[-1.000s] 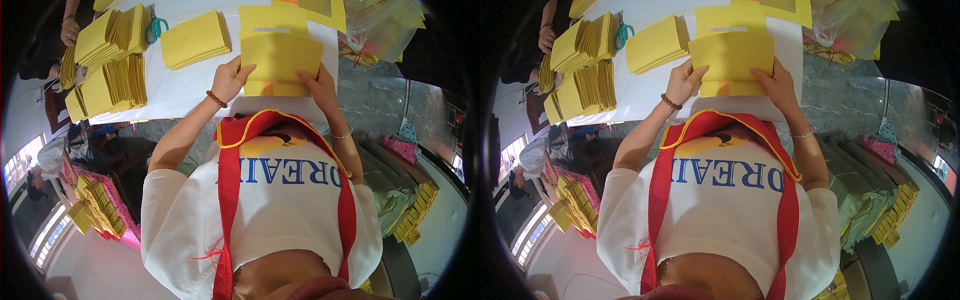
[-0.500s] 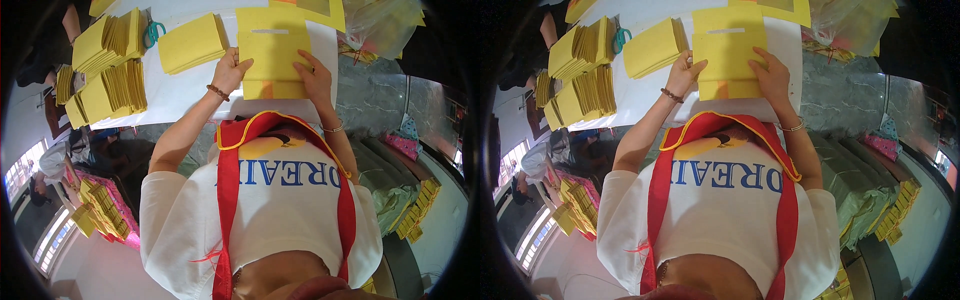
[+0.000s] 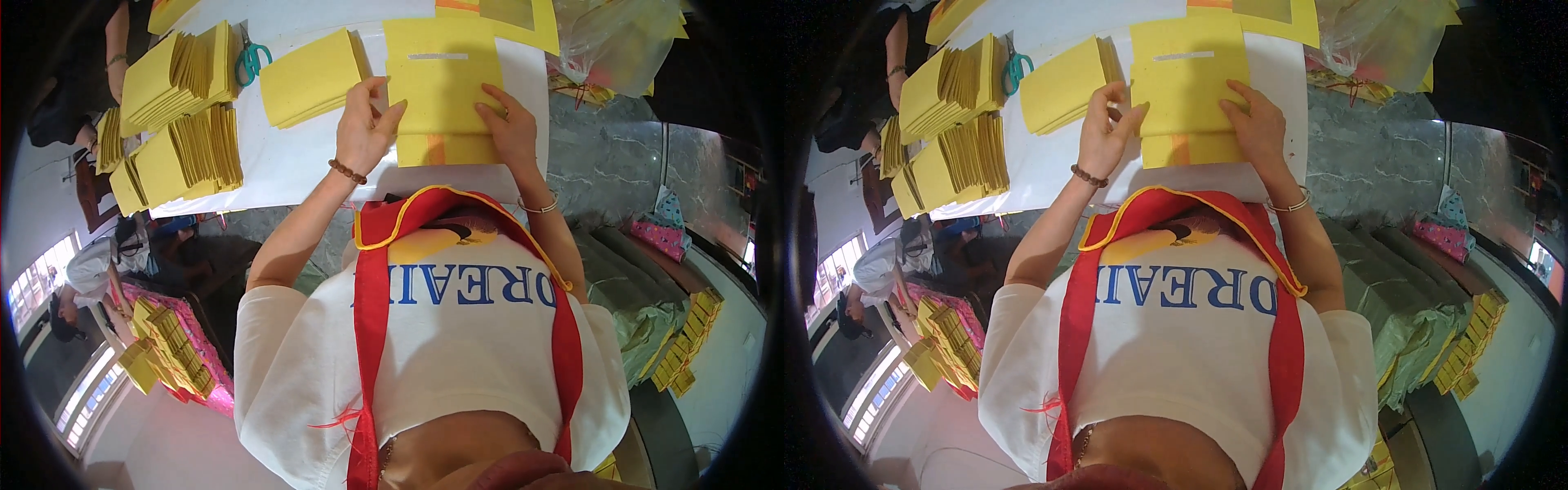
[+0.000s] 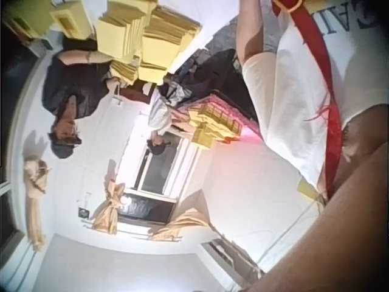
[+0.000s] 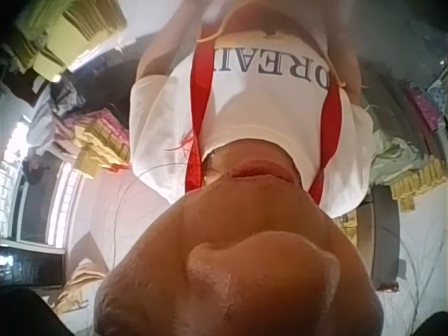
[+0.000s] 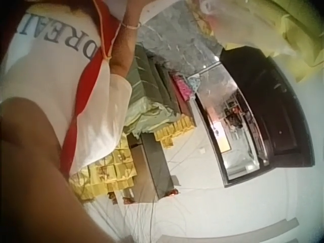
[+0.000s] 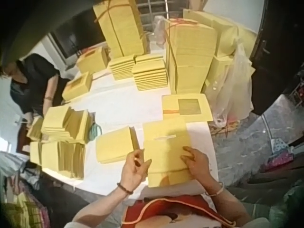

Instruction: Folding sheets of yellow paper into uniform rectangular shapes at a work table.

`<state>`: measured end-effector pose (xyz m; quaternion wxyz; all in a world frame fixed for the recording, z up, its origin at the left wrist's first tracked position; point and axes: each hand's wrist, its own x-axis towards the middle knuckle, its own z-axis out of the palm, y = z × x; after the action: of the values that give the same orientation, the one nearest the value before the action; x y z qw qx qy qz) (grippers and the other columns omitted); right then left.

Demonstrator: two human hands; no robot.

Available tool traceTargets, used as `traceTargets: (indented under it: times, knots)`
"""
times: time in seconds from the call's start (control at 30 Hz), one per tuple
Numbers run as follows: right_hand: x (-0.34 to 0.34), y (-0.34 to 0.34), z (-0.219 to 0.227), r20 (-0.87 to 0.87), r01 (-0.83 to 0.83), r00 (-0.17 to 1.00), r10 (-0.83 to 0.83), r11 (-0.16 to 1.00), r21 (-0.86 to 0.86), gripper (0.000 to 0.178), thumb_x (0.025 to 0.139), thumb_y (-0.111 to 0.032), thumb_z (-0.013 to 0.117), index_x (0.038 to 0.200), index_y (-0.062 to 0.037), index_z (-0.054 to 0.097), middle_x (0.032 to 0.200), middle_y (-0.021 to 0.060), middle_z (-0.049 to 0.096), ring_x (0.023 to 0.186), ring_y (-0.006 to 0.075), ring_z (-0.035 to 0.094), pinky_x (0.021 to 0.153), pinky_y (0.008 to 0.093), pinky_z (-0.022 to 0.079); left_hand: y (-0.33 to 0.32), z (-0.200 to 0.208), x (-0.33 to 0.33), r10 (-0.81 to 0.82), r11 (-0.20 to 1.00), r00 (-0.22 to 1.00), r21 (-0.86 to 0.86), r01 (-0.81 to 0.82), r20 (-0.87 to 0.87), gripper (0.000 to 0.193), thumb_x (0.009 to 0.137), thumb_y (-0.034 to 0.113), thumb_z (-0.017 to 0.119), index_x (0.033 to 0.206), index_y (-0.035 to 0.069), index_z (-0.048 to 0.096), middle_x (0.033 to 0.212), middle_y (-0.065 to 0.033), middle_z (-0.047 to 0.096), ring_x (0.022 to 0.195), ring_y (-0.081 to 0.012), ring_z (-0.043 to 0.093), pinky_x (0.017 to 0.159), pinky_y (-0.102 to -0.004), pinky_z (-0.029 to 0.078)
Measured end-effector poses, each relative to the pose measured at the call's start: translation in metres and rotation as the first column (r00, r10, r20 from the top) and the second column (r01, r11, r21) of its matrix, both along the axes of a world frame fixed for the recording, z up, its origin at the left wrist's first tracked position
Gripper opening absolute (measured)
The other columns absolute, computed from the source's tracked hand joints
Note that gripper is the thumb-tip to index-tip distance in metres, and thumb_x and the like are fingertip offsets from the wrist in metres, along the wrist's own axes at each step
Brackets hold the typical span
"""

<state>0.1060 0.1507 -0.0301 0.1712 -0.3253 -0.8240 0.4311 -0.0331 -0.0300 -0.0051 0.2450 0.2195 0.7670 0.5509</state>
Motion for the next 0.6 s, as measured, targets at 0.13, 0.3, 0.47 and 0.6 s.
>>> traceTargets:
  times: [0.13,0.3,0.47,0.6]
  knots:
    - [-0.001,-0.001,0.001,0.038,0.013,0.999,-0.012,1.000,-0.010,0.036,0.078,-0.026,0.063,0.110,-0.0108,0.063,0.104,0.0142,0.063,0.093,0.0290,0.061,0.079,0.0351,0.047,0.017,0.005,-0.004,-0.203,0.978,0.604,-0.123,0.171,-0.771,0.038,0.077,0.019,0.066,0.109,0.003,0.054,0.105,-0.0133,0.054,0.092,-0.0274,0.051,0.078,-0.0387,0.040]
    - [-0.005,0.003,-0.003,0.015,0.003,1.000,-0.003,1.000,0.015,0.034,0.078,-0.025,0.063,0.109,-0.0106,0.063,0.104,0.0143,0.063,0.092,0.0302,0.061,0.080,0.0358,0.046,0.054,-0.010,0.012,-0.463,0.886,0.425,-0.382,0.264,-0.778,0.056,0.080,0.042,0.058,0.125,0.009,0.049,0.129,-0.0176,0.041,0.123,-0.0366,0.033,0.099,-0.0497,0.027]
    - [-0.001,0.001,0.002,-0.011,-0.031,0.999,0.032,0.997,0.064,0.036,0.079,-0.024,0.063,0.111,-0.0085,0.060,0.106,0.0155,0.061,0.095,0.0311,0.059,0.079,0.0361,0.046,0.052,-0.030,0.015,-0.505,0.863,0.369,-0.462,0.204,-0.780,0.060,0.081,0.050,0.053,0.128,0.012,0.046,0.135,-0.0173,0.037,0.126,-0.0365,0.030,0.102,-0.0518,0.023]
    - [0.008,-0.020,0.020,0.057,-0.030,0.998,0.007,0.910,0.413,0.052,0.081,-0.030,0.060,0.127,-0.0108,0.047,0.130,0.0120,0.044,0.114,0.0283,0.047,0.091,0.0458,0.037,0.050,-0.031,0.016,-0.529,0.848,0.373,-0.499,0.181,-0.762,0.065,0.079,0.050,0.056,0.132,0.015,0.041,0.137,-0.0166,0.035,0.127,-0.0357,0.029,0.101,-0.0527,0.023]
